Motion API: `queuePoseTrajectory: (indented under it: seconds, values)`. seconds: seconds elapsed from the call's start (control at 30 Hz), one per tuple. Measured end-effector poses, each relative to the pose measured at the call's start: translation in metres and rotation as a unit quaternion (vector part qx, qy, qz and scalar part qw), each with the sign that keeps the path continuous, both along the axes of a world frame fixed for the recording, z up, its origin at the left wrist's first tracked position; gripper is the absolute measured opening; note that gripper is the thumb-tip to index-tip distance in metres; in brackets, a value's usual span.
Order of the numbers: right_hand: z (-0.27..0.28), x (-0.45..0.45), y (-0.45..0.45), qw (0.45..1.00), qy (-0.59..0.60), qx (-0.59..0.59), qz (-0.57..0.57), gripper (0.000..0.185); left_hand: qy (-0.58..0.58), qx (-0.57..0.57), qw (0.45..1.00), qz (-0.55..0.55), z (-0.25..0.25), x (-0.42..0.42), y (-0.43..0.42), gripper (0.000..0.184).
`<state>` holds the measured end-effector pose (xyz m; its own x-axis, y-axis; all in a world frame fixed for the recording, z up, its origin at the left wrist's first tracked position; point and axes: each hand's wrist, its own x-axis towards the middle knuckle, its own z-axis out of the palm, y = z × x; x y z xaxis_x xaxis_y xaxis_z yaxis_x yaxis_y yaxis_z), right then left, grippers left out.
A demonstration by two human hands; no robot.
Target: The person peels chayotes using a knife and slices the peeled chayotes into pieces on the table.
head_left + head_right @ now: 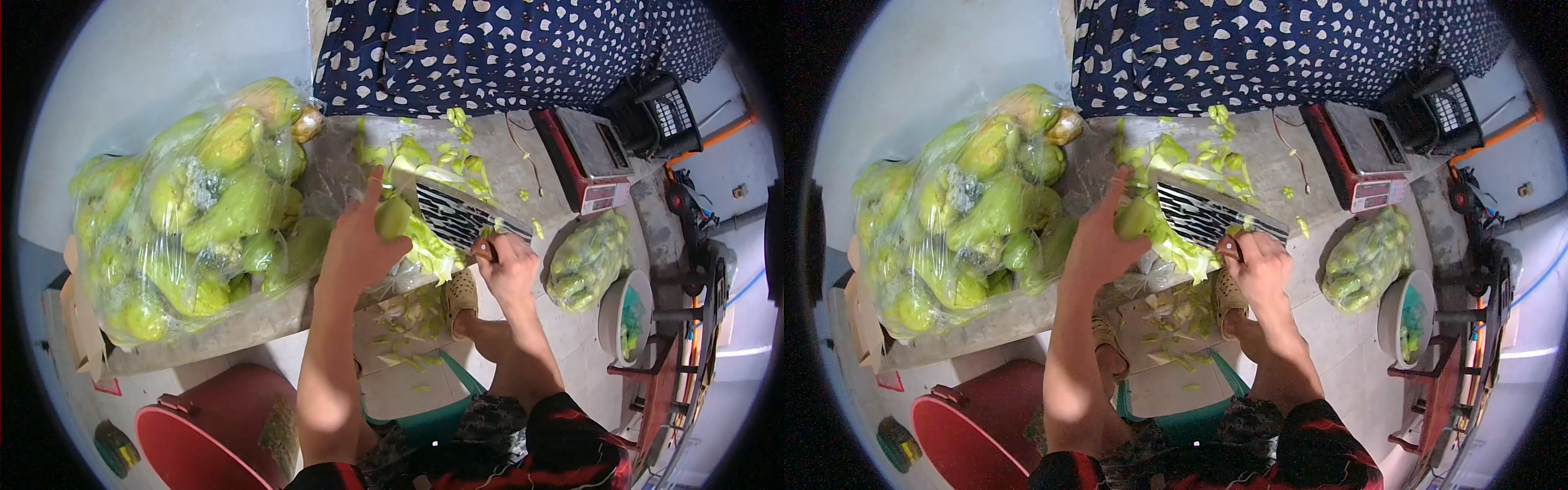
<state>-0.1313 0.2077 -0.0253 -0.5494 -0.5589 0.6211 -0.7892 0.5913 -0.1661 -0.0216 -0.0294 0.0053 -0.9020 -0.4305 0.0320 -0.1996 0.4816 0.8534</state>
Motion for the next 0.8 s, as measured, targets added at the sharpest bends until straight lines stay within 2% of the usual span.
queuePoseTrajectory:
  seconds: [0.17, 0.23, 0.3, 0.43, 0.5, 0.63, 0.7, 0.8]
  values:
    - [-0.006, -0.001, 0.0, 0.999, -0.028, -0.026, -0.019, 0.025, 0.016, -0.028, 0.999, 0.003, 0.0, 0.002, 0.001, 0.103]
    - [-0.011, -0.002, 0.001, 0.998, -0.043, -0.042, -0.029, 0.028, -0.013, -0.038, 0.999, 0.001, 0.003, 0.003, 0.004, 0.104]
    - [-0.016, -0.002, 0.004, 0.994, -0.091, -0.047, -0.041, 0.038, 0.006, -0.042, 0.999, -0.002, 0.003, 0.003, 0.006, 0.105]
    - [-0.016, -0.003, 0.001, 0.992, -0.074, -0.097, -0.039, 0.048, 0.033, -0.068, 0.997, -0.013, -0.002, 0.002, 0.012, 0.106]
    - [-0.018, -0.003, 0.001, 0.985, -0.104, -0.132, -0.027, 0.056, 0.008, -0.076, 0.997, -0.014, 0.003, 0.002, 0.015, 0.107]
    - [-0.012, 0.002, -0.001, 0.986, -0.114, -0.104, -0.056, 0.063, -0.006, -0.078, 0.997, -0.011, 0.006, 0.003, 0.016, 0.107]
    - [-0.014, 0.001, 0.001, 0.981, -0.157, -0.097, -0.057, 0.074, -0.01, -0.076, 0.997, -0.012, 0.006, 0.003, 0.014, 0.106]
    - [-0.01, 0.003, -0.002, 0.977, -0.164, -0.122, -0.06, 0.077, -0.013, -0.078, 0.997, -0.013, 0.006, 0.003, 0.013, 0.106]
